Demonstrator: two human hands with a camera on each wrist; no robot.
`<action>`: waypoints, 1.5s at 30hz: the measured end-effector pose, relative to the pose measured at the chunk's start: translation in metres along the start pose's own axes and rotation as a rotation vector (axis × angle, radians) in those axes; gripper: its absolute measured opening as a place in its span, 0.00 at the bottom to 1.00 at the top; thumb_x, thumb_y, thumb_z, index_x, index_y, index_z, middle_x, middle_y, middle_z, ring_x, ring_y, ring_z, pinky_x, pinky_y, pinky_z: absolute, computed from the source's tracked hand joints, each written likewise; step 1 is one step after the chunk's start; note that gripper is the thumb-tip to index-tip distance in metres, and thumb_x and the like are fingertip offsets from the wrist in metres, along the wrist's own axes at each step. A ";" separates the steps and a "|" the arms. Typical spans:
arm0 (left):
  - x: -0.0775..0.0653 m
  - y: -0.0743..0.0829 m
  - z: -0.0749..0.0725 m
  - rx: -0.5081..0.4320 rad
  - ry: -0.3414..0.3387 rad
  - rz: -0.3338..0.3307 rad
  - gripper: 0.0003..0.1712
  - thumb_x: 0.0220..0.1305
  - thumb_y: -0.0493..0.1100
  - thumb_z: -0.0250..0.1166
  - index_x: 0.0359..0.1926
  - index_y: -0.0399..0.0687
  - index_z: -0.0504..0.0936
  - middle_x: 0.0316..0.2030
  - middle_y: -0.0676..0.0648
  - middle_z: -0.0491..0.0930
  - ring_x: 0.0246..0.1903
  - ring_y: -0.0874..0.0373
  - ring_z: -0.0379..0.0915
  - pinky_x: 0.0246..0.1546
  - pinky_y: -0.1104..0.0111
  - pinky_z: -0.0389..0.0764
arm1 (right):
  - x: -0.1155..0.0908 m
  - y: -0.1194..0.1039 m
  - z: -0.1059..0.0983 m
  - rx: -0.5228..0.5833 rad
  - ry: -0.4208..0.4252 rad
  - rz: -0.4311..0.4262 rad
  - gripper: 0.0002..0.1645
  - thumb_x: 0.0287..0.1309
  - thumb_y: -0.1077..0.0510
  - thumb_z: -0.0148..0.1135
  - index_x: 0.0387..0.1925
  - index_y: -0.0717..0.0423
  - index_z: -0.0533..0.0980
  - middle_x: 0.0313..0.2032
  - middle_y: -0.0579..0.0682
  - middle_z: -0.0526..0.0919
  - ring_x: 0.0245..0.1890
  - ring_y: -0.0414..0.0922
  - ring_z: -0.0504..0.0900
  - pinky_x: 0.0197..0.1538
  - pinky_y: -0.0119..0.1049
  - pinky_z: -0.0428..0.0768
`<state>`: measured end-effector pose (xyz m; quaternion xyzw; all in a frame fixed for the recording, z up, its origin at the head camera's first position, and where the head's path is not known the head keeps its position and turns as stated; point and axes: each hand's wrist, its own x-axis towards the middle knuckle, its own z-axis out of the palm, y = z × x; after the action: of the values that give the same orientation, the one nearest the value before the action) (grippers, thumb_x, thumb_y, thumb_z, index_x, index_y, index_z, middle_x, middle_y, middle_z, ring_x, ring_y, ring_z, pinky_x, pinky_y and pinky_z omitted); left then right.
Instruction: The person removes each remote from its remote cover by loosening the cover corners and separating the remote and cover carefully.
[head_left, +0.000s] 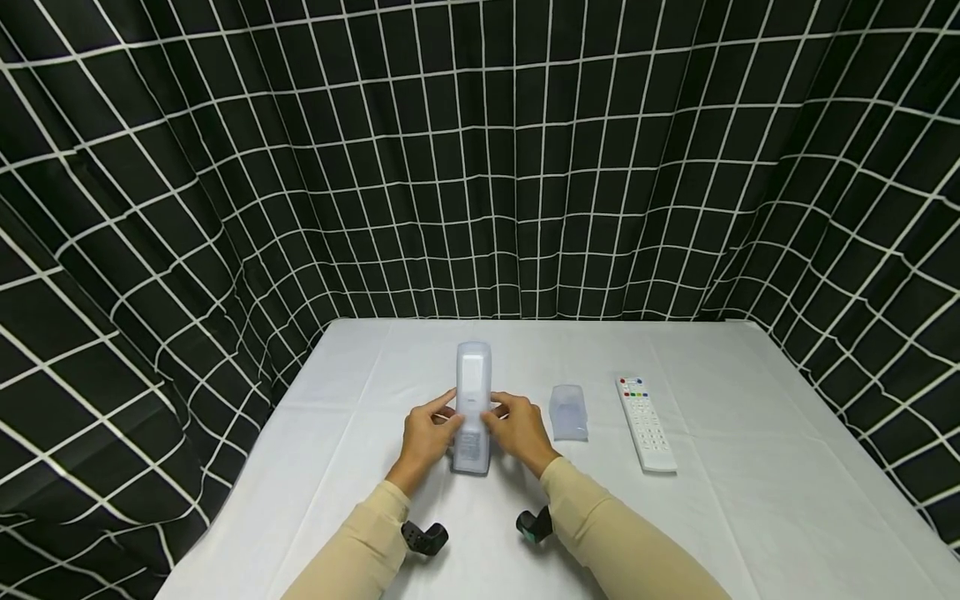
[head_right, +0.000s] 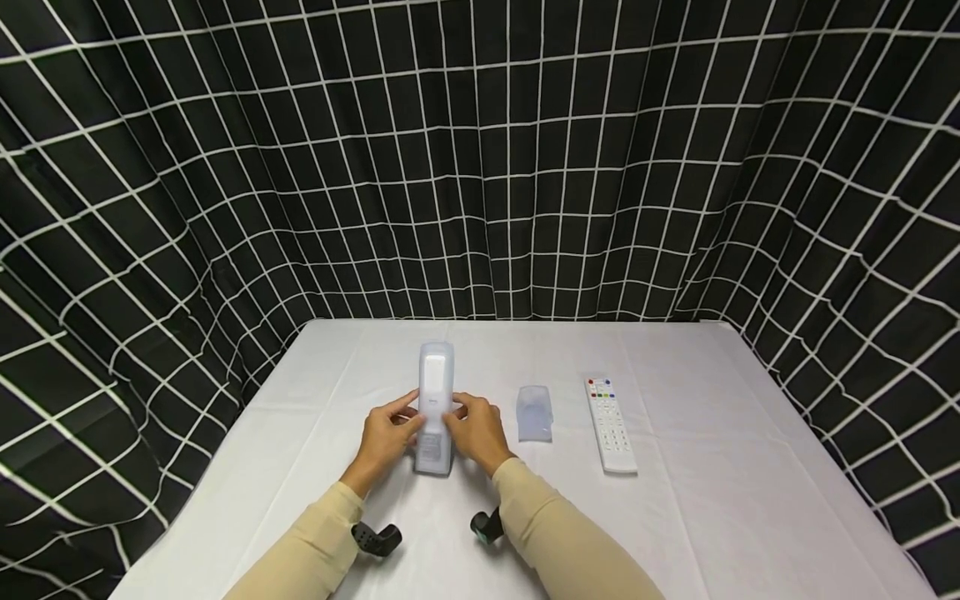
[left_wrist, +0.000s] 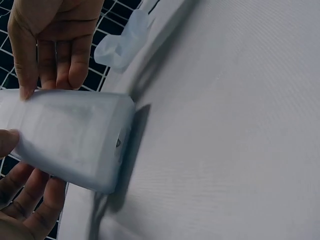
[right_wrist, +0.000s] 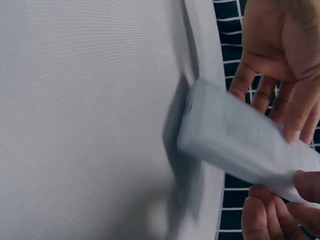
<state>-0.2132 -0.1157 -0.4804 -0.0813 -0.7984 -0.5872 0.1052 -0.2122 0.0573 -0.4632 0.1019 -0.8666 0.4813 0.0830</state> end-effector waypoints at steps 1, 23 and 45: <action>-0.001 -0.001 0.000 0.007 -0.005 -0.009 0.26 0.58 0.30 0.68 0.59 0.38 0.77 0.33 0.42 0.79 0.27 0.54 0.78 0.23 0.65 0.82 | 0.000 0.001 0.000 -0.009 -0.012 0.005 0.22 0.56 0.63 0.67 0.53 0.67 0.77 0.31 0.54 0.85 0.28 0.45 0.83 0.29 0.37 0.80; -0.003 -0.007 0.004 0.011 -0.014 -0.096 0.18 0.54 0.28 0.68 0.47 0.27 0.81 0.30 0.45 0.79 0.26 0.57 0.76 0.21 0.64 0.81 | -0.002 0.005 0.001 -0.015 -0.114 0.073 0.26 0.57 0.64 0.66 0.56 0.71 0.73 0.29 0.51 0.83 0.19 0.40 0.79 0.23 0.33 0.77; -0.010 -0.016 0.007 0.145 -0.080 -0.176 0.16 0.55 0.28 0.67 0.47 0.28 0.82 0.26 0.47 0.77 0.21 0.60 0.73 0.17 0.68 0.78 | -0.006 0.012 0.006 -0.137 -0.168 0.077 0.21 0.52 0.65 0.66 0.48 0.70 0.78 0.26 0.47 0.80 0.22 0.40 0.76 0.29 0.34 0.76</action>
<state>-0.2079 -0.1140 -0.4993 -0.0263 -0.8463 -0.5314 0.0270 -0.2101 0.0587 -0.4775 0.1026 -0.9046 0.4137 -0.0019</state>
